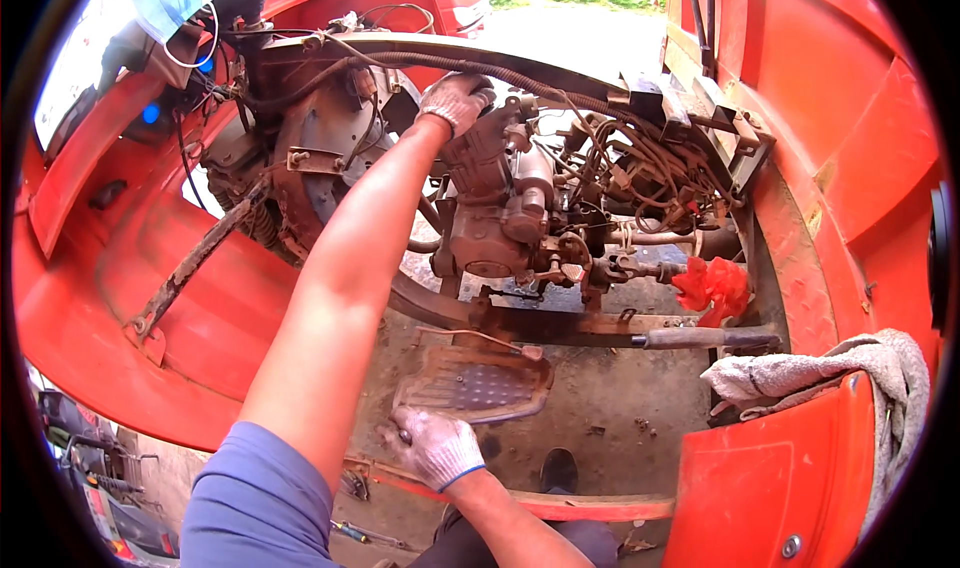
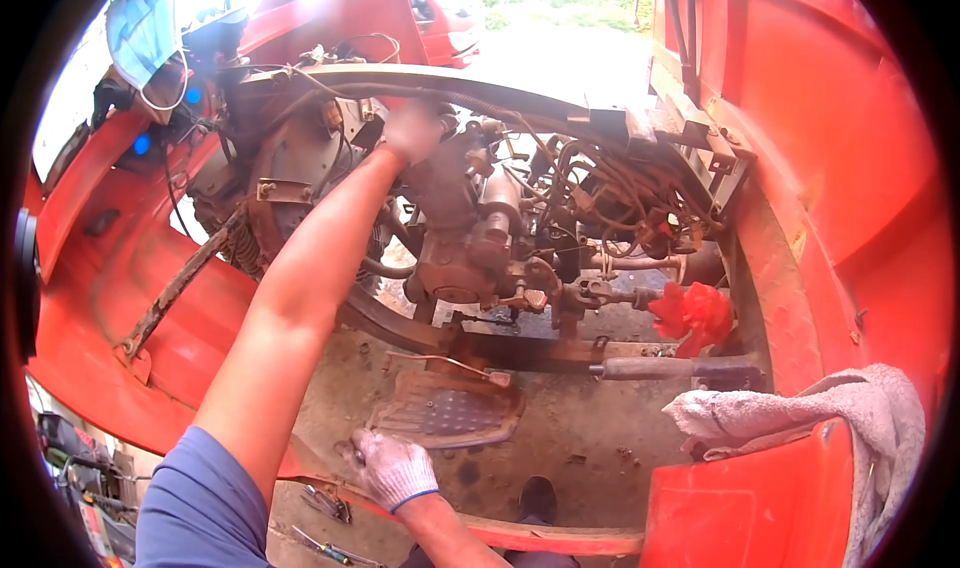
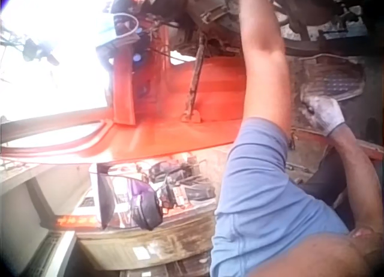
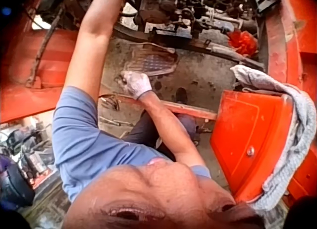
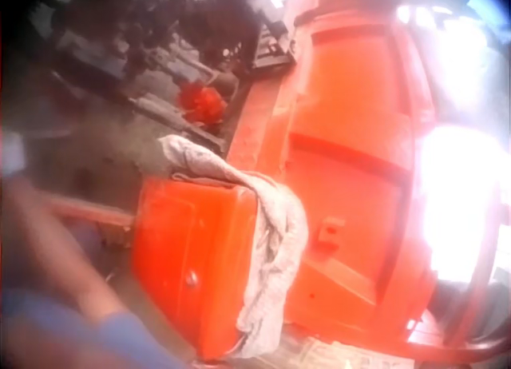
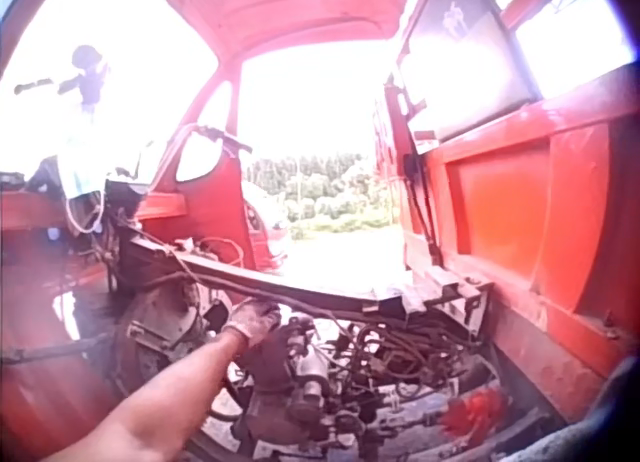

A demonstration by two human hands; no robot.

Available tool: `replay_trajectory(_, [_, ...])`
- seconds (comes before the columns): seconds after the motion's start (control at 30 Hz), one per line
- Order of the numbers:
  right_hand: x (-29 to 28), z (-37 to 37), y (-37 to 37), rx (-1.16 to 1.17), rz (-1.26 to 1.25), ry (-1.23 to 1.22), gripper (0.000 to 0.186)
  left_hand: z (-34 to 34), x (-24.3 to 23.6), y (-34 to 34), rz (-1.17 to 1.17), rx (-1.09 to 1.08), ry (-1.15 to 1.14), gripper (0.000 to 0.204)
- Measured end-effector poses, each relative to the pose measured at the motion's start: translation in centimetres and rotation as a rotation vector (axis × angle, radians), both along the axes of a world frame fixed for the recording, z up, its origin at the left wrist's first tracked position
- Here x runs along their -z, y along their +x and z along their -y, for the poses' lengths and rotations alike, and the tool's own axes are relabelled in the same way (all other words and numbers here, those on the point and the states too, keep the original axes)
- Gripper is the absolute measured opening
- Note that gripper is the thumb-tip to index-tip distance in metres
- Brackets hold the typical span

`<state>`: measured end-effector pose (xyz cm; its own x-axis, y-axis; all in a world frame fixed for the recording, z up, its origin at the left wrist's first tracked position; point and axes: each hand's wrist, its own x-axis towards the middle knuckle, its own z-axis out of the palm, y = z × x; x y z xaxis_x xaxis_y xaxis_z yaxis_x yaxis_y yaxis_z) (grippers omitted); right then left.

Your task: The person works on a motor vehicle engine by hand and using a wrench, loosening components on the top of the engine block and removing a metal assembly.

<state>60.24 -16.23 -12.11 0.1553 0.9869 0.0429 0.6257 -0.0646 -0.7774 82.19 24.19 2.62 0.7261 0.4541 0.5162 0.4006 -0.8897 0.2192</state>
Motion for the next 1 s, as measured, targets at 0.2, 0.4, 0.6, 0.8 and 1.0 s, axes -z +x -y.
replay_trajectory(0.2, [-0.3,0.3,0.4,0.026,-0.056,0.027,0.031,0.5,-0.8,-0.3,-0.027,0.012,-0.026,0.034])
replay_trajectory(0.4, [0.0,0.2,0.3,0.002,-0.011,0.007,0.031,-0.2,-0.5,-0.3,0.001,-0.048,0.016,0.036])
replay_trajectory(0.6, [0.3,-0.1,0.2,0.021,0.024,0.030,0.032,-0.7,-1.1,-1.7,0.025,0.160,-0.130,0.036])
replay_trajectory(0.8, [0.1,0.0,0.5,0.001,0.021,0.026,0.031,0.9,-0.7,-0.3,0.023,-0.050,-0.051,0.038])
replay_trajectory(1.0, [0.3,-0.1,0.4,-0.007,0.003,0.019,0.033,-1.0,-0.8,-1.0,0.010,0.051,-0.080,0.039])
